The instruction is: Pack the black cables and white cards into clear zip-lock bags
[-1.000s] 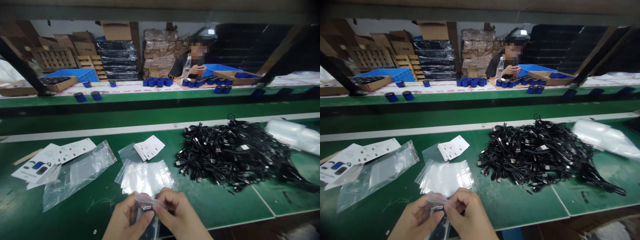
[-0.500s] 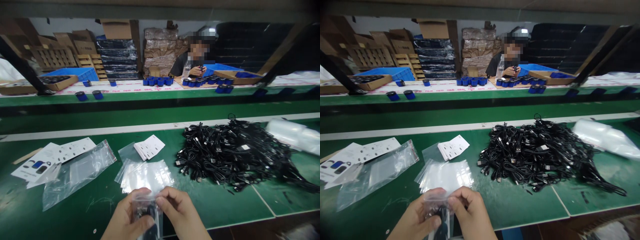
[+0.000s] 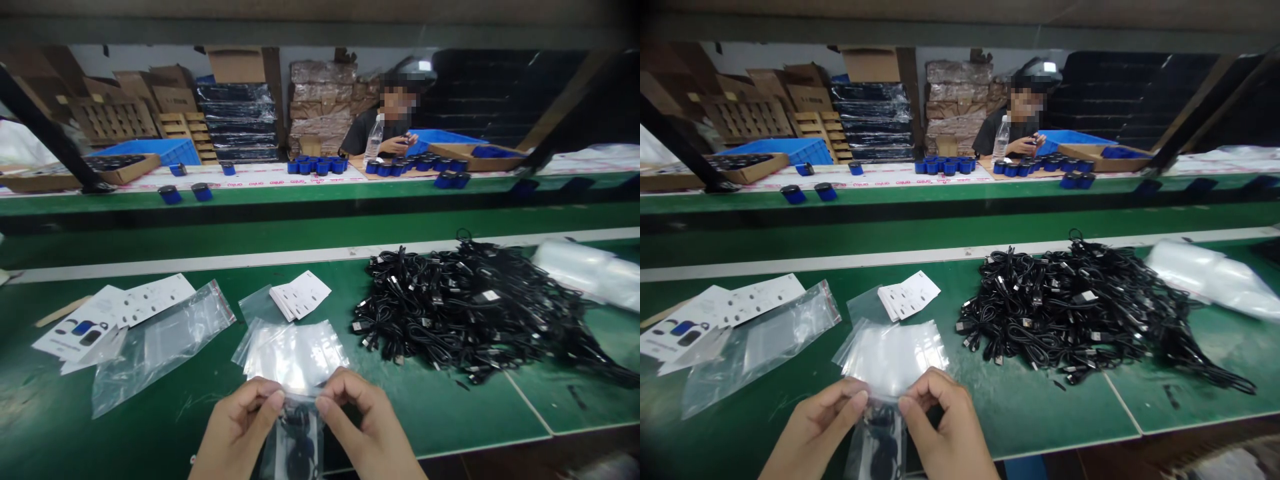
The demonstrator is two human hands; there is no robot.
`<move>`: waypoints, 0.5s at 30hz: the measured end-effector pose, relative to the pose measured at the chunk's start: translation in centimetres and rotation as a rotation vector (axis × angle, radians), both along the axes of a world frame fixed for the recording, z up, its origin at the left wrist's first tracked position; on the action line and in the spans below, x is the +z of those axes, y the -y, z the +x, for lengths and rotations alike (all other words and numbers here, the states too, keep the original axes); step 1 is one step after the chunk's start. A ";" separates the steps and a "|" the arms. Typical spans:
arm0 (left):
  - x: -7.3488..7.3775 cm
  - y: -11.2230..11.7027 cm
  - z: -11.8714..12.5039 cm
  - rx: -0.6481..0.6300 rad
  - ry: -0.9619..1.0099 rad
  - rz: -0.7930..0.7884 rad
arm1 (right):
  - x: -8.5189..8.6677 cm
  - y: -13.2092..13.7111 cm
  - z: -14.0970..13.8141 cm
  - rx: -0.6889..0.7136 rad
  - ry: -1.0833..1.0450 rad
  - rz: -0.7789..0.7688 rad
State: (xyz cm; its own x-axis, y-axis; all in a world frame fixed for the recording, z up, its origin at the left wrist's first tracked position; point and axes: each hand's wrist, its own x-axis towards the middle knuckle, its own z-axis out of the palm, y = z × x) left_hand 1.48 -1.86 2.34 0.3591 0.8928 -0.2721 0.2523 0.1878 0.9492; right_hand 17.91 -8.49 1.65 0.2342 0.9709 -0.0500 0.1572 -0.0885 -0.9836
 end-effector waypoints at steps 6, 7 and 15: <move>-0.5 -0.2 -0.8 -0.007 -0.070 0.241 | 0.1 0.1 -0.2 0.026 0.120 0.064; -0.6 -0.2 -0.8 -0.017 -0.071 0.269 | 0.1 0.1 -0.3 0.047 0.120 0.070; -1.0 0.3 -0.4 -0.195 -0.042 0.122 | -0.7 0.2 -0.5 0.044 0.108 0.059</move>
